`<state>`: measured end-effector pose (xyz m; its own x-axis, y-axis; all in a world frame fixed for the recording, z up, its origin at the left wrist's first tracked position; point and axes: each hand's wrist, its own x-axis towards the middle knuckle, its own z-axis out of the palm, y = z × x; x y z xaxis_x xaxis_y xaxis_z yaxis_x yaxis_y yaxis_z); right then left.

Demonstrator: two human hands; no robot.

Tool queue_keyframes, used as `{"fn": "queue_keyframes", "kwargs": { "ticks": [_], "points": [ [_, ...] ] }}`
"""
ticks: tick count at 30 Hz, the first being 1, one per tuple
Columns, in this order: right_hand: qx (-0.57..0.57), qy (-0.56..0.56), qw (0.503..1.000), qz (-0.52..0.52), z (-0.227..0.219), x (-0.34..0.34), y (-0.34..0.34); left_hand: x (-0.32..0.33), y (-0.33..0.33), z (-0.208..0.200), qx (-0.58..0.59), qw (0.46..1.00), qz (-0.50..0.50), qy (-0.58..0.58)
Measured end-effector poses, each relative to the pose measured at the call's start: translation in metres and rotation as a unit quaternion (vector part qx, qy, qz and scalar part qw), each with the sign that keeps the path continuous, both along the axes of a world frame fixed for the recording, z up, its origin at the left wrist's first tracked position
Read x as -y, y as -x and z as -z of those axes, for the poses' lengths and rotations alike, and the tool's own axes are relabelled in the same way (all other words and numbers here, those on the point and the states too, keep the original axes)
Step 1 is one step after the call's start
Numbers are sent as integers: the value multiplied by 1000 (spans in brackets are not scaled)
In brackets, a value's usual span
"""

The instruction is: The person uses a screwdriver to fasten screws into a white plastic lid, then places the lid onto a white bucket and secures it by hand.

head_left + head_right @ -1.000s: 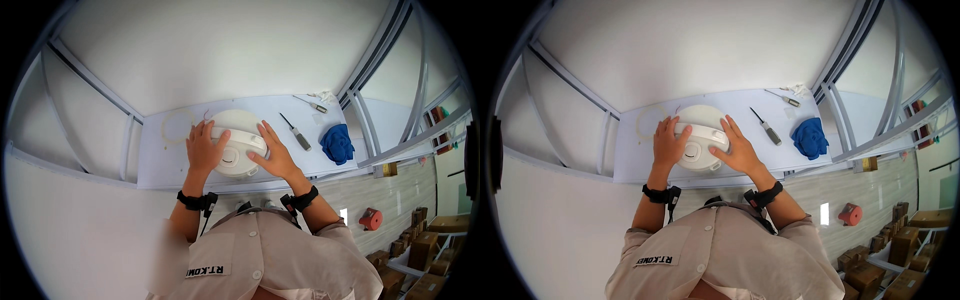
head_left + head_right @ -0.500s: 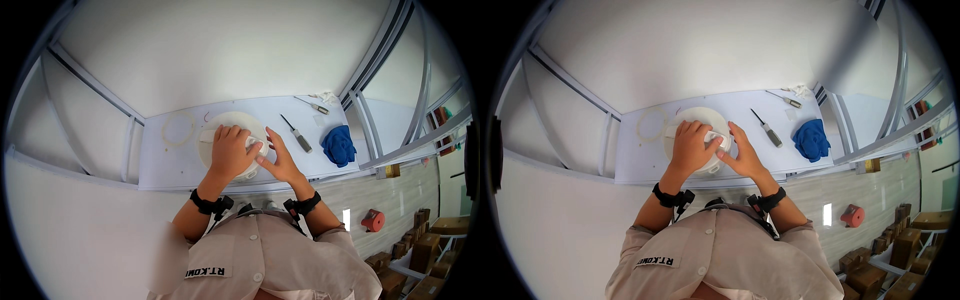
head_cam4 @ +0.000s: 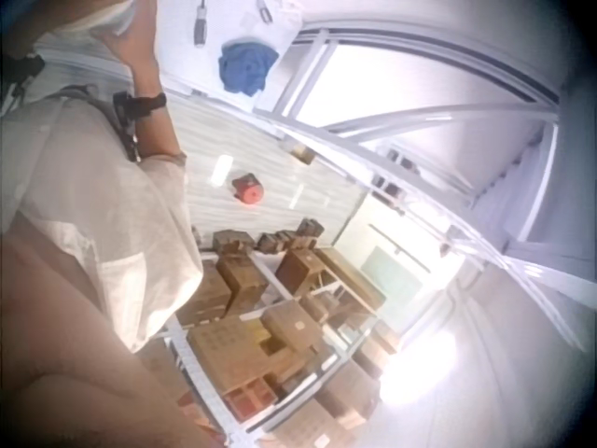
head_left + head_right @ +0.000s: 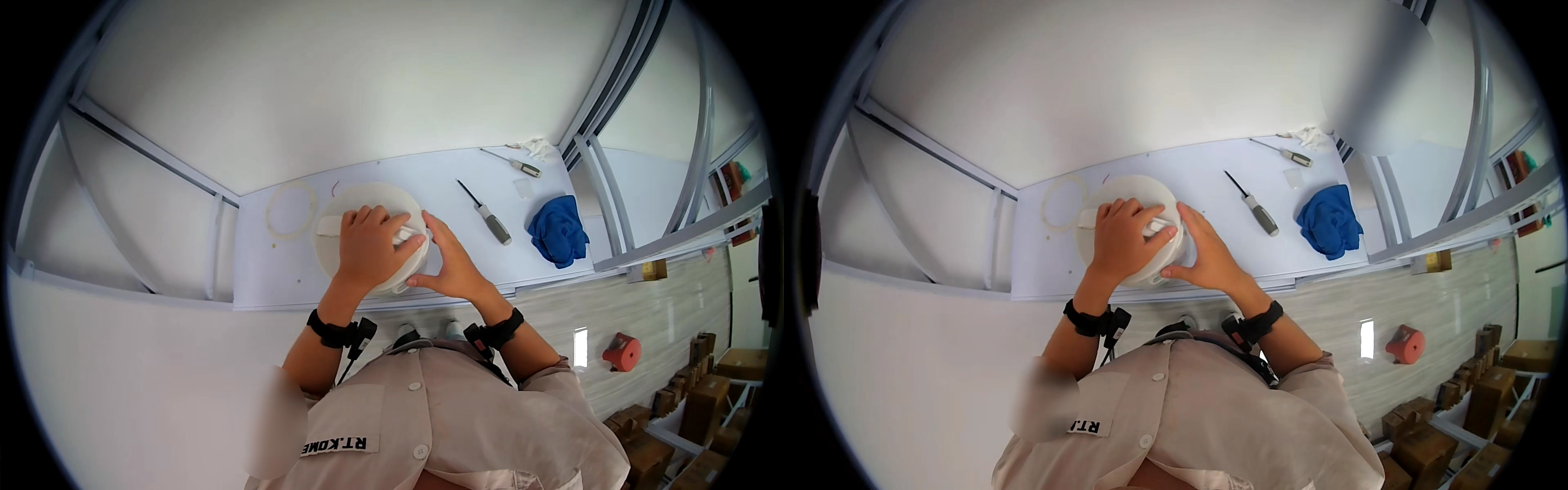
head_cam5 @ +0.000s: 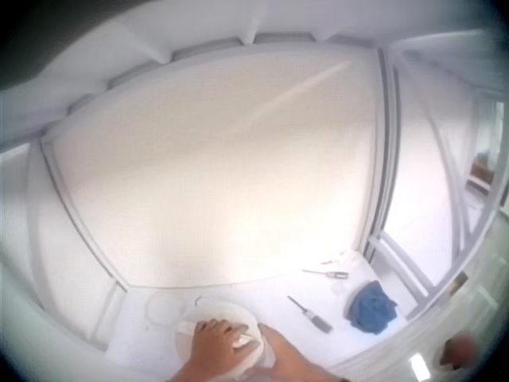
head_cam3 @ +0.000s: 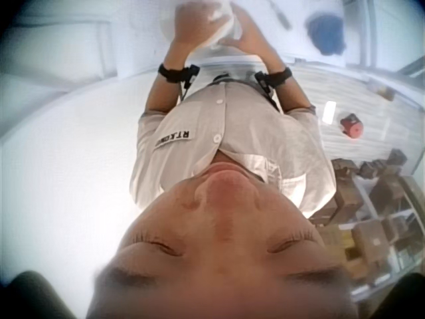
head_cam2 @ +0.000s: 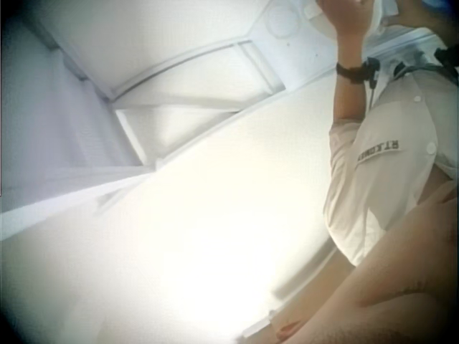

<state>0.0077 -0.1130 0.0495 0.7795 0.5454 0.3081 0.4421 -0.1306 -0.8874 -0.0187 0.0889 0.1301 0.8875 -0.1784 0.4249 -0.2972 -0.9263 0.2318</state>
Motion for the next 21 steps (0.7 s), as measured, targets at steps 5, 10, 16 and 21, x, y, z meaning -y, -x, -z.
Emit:
{"fn": "queue_keyframes", "kwargs": {
  "ticks": [5,10,16,21],
  "points": [
    [-38,-12,999,-11,9,-2,-2,0,-3,1,-3,1000,-6,-4],
    [-38,-8,999,-15,9,-2,-3,2,-4,-2,-6,1000,-9,-17],
    [-33,-6,999,-8,8,-2,-4,2,-3,-8,-34,999,-18,-23],
    [-20,4,1000,0,4,0,-6,2,-4,-12,-61,998,-22,-6]
  ]
}}
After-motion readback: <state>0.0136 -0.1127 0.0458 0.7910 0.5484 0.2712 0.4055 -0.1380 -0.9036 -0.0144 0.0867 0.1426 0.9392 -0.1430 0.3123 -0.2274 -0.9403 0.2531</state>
